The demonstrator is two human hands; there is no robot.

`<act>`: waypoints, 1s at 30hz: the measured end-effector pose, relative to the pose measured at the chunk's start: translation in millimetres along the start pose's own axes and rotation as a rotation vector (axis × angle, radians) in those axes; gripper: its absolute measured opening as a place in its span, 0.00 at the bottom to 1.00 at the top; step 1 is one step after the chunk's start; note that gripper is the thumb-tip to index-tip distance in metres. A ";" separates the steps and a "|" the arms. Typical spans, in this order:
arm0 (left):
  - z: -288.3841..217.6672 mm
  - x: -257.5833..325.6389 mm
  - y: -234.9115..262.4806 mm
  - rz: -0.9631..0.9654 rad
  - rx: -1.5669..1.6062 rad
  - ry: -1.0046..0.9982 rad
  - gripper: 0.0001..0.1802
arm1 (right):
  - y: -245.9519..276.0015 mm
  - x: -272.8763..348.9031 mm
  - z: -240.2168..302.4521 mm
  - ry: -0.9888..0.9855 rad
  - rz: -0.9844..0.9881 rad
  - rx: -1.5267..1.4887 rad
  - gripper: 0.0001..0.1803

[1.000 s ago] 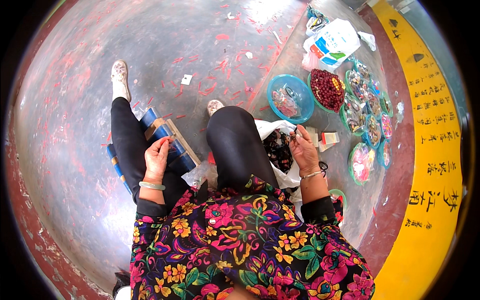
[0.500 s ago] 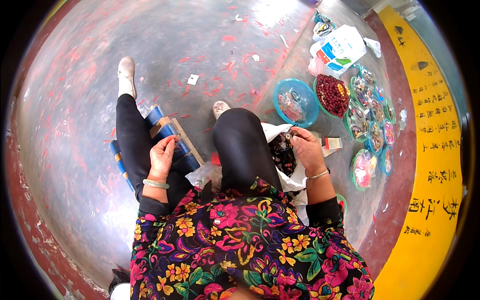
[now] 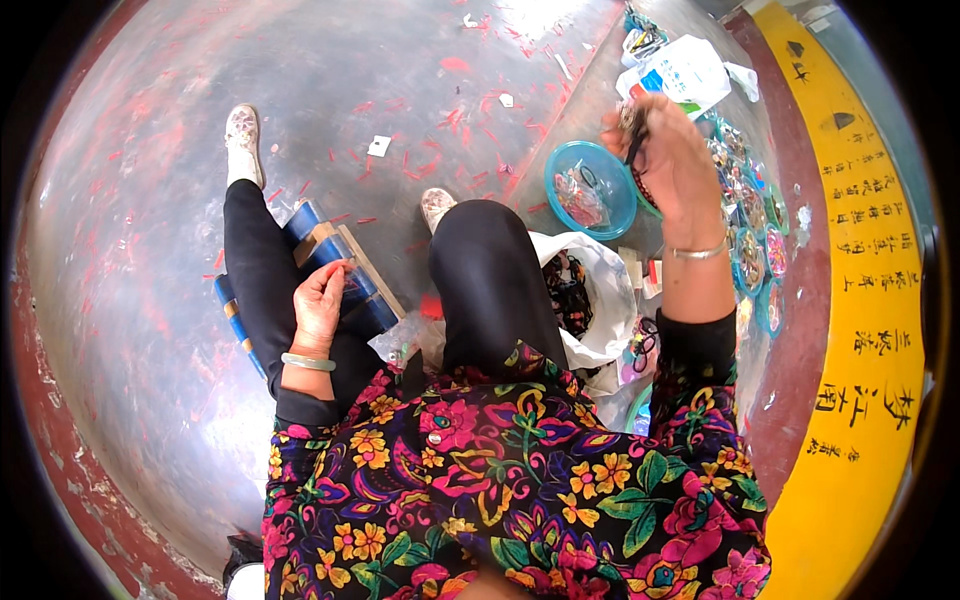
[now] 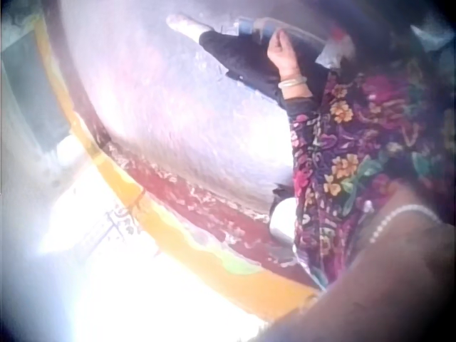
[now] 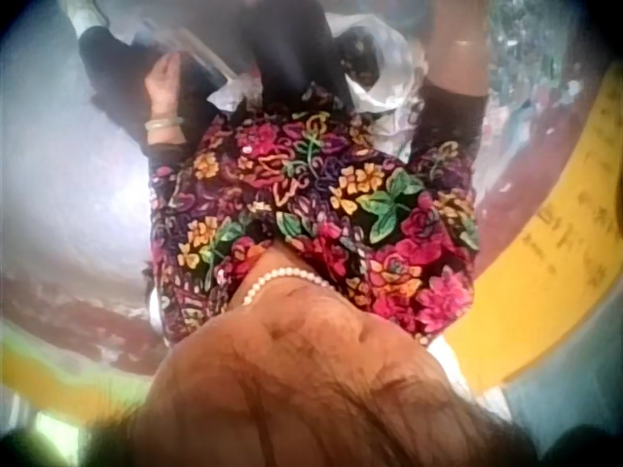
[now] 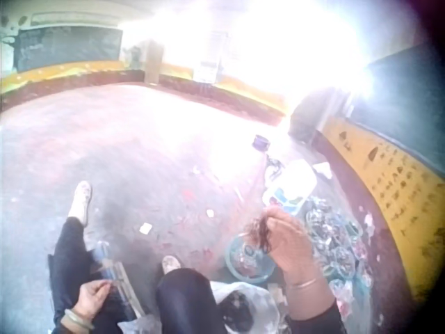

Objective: The person sits on a low stool and sorts small craft items from a white bag. They pick up individual items, such as a red object and a yellow figurine, and place them into small clear plastic bags. The person then seals the bags and places the packaged items into a blue plastic basket.

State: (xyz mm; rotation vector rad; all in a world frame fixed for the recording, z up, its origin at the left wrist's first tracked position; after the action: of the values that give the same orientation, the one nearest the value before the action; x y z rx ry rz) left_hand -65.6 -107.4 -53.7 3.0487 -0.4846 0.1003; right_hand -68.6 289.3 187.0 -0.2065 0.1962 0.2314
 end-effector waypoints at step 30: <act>-102.5 -2.9 -10.5 0.013 0.387 0.118 0.13 | -195.5 -66.6 -130.3 0.181 0.472 0.781 0.12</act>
State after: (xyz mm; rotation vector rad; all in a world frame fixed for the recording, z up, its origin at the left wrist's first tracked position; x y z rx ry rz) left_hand -70.8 -90.1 47.8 3.3853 -0.5318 0.4197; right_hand -105.9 60.1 111.3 0.6055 0.4994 0.5851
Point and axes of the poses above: each hand's wrist, its own x-axis away from the middle knuckle, its own y-axis out of the back of the hand, z = x × y, the point moved 1 cm from there along -x, towards the middle knuckle, and after that the axes turned 12 degrees about z, right-handed, at the moved point
